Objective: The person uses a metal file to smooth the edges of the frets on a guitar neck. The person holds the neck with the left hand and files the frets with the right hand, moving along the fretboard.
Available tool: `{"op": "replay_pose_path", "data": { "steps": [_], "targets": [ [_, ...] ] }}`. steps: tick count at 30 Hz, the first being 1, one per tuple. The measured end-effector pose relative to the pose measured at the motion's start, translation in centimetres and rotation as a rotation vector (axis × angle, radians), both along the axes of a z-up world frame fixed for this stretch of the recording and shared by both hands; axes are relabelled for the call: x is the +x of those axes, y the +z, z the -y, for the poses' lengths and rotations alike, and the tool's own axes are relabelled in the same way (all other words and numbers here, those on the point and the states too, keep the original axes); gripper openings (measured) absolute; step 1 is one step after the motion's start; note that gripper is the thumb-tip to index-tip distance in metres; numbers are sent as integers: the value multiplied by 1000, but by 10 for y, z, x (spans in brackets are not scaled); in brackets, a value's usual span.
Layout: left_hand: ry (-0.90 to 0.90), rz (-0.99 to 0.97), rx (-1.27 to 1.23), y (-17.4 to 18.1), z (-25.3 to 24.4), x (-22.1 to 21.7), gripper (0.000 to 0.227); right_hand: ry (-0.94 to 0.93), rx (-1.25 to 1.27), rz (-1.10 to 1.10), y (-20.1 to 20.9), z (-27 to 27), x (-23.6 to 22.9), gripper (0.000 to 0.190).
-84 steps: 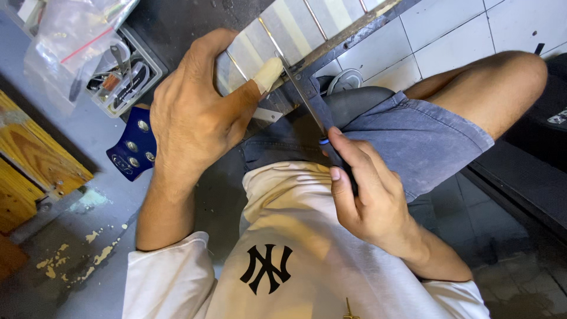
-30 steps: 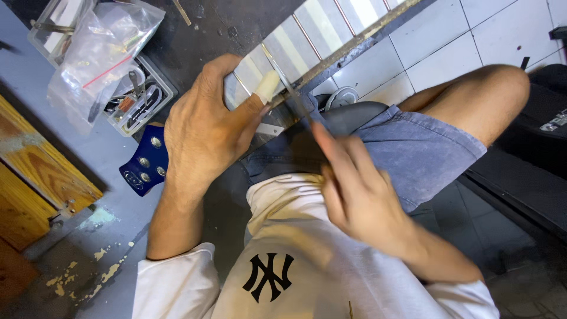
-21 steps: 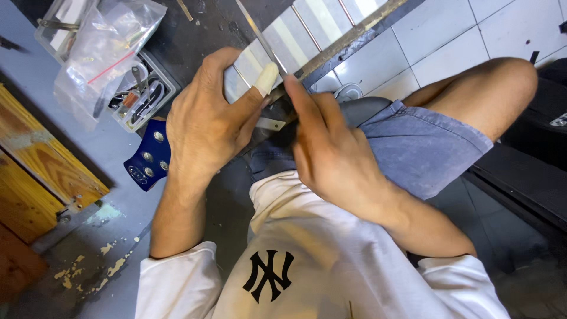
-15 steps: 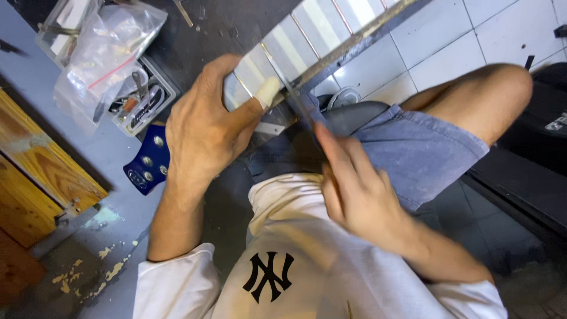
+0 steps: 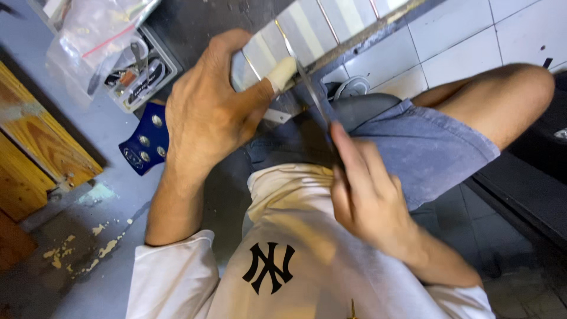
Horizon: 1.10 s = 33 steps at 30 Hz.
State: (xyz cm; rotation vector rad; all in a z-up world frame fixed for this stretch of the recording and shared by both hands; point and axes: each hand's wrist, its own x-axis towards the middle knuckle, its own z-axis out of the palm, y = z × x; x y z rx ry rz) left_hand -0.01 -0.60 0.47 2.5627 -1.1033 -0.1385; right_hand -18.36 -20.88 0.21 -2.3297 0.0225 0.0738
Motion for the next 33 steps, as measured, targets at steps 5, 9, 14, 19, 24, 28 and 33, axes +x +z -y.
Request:
{"op": "replay_pose_path", "data": {
  "steps": [5,9,14,19,24,28,33],
  "targets": [
    [-35,22,14,0,-2,1,32,0,-4,27,0,-4,6,57],
    [-97,102,-33,1,-3,0,22,30,-96,-47,6,-10,54,68],
    [-83,125,-56,-1,-4,-1,19,56,139,25,-7,3,57,71],
    [-70,135,-3,-2,-4,1,19,-181,396,46,10,25,31,50],
    [108,-72,-29,3,4,-3,29,-214,670,-125,-3,23,20,50],
    [237,-235,-20,4,7,-1,47,-243,735,-153,-10,22,18,50],
    [244,-230,-21,5,8,-1,48,-228,663,-152,-7,30,3,44]
  ]
}}
